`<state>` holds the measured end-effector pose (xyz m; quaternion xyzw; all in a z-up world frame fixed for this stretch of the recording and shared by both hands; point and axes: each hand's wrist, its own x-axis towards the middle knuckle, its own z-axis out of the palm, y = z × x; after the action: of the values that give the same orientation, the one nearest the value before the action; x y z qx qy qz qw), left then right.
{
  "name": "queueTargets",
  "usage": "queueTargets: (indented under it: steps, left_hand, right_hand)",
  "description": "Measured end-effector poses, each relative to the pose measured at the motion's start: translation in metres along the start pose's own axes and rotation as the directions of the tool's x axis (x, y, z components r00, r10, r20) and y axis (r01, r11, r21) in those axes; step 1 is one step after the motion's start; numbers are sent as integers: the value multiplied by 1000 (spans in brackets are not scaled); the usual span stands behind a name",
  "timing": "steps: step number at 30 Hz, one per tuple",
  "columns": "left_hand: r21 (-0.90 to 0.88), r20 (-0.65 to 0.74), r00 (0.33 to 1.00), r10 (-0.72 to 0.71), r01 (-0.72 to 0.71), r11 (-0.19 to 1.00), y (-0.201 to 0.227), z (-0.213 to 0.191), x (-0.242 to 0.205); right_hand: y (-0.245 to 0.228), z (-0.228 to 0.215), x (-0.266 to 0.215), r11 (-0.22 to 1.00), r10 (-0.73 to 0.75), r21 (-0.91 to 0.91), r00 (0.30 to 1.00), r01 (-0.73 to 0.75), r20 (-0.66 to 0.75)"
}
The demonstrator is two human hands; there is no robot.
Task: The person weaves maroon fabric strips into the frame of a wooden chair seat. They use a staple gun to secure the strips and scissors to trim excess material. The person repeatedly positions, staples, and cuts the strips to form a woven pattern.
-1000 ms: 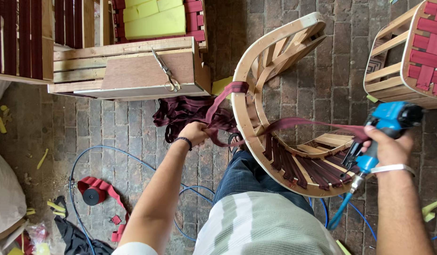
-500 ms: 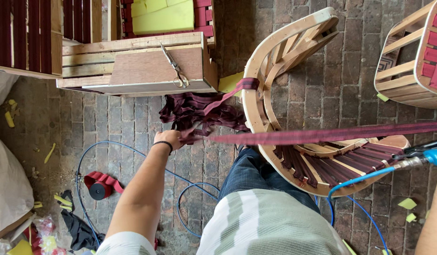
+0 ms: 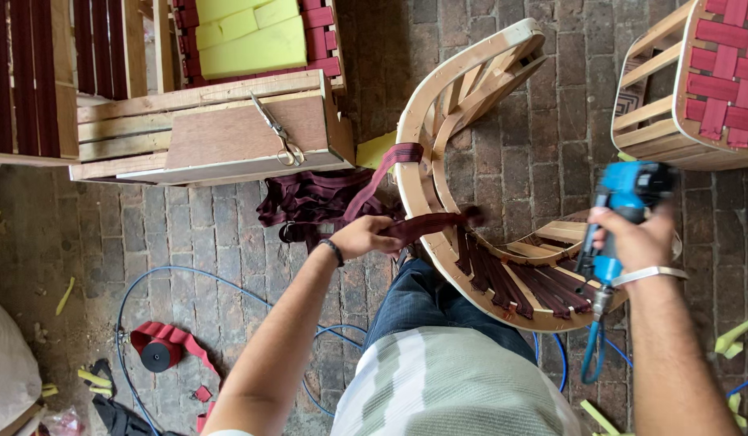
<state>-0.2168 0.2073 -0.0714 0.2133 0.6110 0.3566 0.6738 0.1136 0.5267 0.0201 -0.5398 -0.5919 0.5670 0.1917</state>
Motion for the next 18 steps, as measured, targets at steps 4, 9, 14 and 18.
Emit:
queueTargets:
  steps: [4, 9, 14, 18]
  left_hand:
    - [188, 33, 999, -27, 21, 982, -11, 12, 21]
    - [400, -82, 992, -99, 124, 908, -80, 2, 23]
    - [755, -225, 887, -402, 420, 504, -148, -10, 14]
    - [769, -300, 714, -632, 574, 283, -174, -20, -6]
  right_hand:
    - [-1, 32, -13, 991, 83, -110, 993, -73, 83]
    - [18, 46, -21, 978, 123, -185, 983, -96, 137]
    - [44, 42, -30, 970, 181, -183, 980, -162, 89]
    - [60, 37, -36, 936, 272, -248, 960, -249, 65]
